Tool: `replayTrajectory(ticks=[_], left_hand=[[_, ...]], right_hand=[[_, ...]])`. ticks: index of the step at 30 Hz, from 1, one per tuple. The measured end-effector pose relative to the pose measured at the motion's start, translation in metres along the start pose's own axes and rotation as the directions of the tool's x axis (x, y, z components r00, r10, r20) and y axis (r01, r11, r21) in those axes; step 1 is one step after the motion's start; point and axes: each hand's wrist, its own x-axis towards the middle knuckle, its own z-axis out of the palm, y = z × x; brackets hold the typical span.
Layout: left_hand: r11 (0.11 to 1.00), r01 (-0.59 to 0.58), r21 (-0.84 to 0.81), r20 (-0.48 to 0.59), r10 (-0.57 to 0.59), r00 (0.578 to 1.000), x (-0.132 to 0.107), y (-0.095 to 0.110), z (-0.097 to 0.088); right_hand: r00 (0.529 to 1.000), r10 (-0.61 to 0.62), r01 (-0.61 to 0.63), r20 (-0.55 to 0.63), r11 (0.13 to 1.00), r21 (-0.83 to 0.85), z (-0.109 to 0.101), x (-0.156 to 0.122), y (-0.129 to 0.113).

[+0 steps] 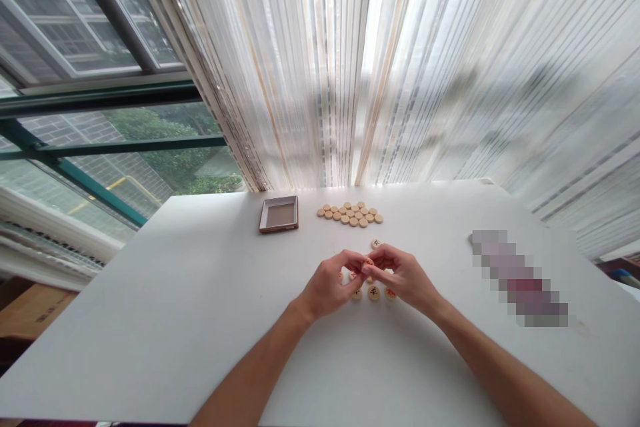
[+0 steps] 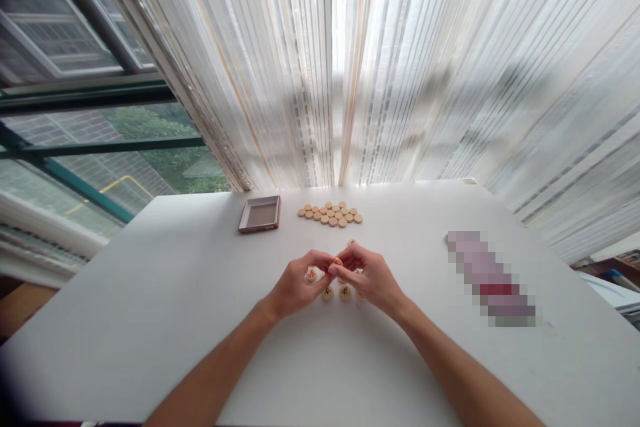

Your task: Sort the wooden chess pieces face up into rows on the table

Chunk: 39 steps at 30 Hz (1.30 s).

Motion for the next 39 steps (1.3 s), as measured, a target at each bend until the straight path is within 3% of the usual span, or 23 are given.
replayTrajectory(ticks=[5,10,19,27,39], left_hand=[[1.0,0.007,0.025,-0.002,-0.007,1.0,-0.002,-0.003,0.002],[1.0,0.02,0.005,0.002,-0.02,1.0,0.0,-0.004,-0.001],[0.987,0.138,-0.085,-0.041,-0.142,0.989,0.004,-0.009,-0.01],[0.973,0.137,-0.183,0.012,-0.137,0.99,0.004,-0.01,-0.009],[0.881,0.32,-0.349,0.113,-0.299,0.948,0.007,-0.007,-0.015]], right_hand=[[0.999,0.031,-0.03,-0.041,0.999,0.014,0.005,-0.002,0.003],[1.0,-0.003,0.003,0.012,1.0,0.004,0.003,-0.001,-0.005],[0.999,-0.019,0.012,0.039,0.983,0.184,0.002,0.001,-0.011],[0.999,-0.038,0.035,0.019,0.984,0.174,0.002,0.001,-0.009],[0.996,-0.088,0.089,-0.01,0.992,0.086,0.003,-0.001,-0.01]])
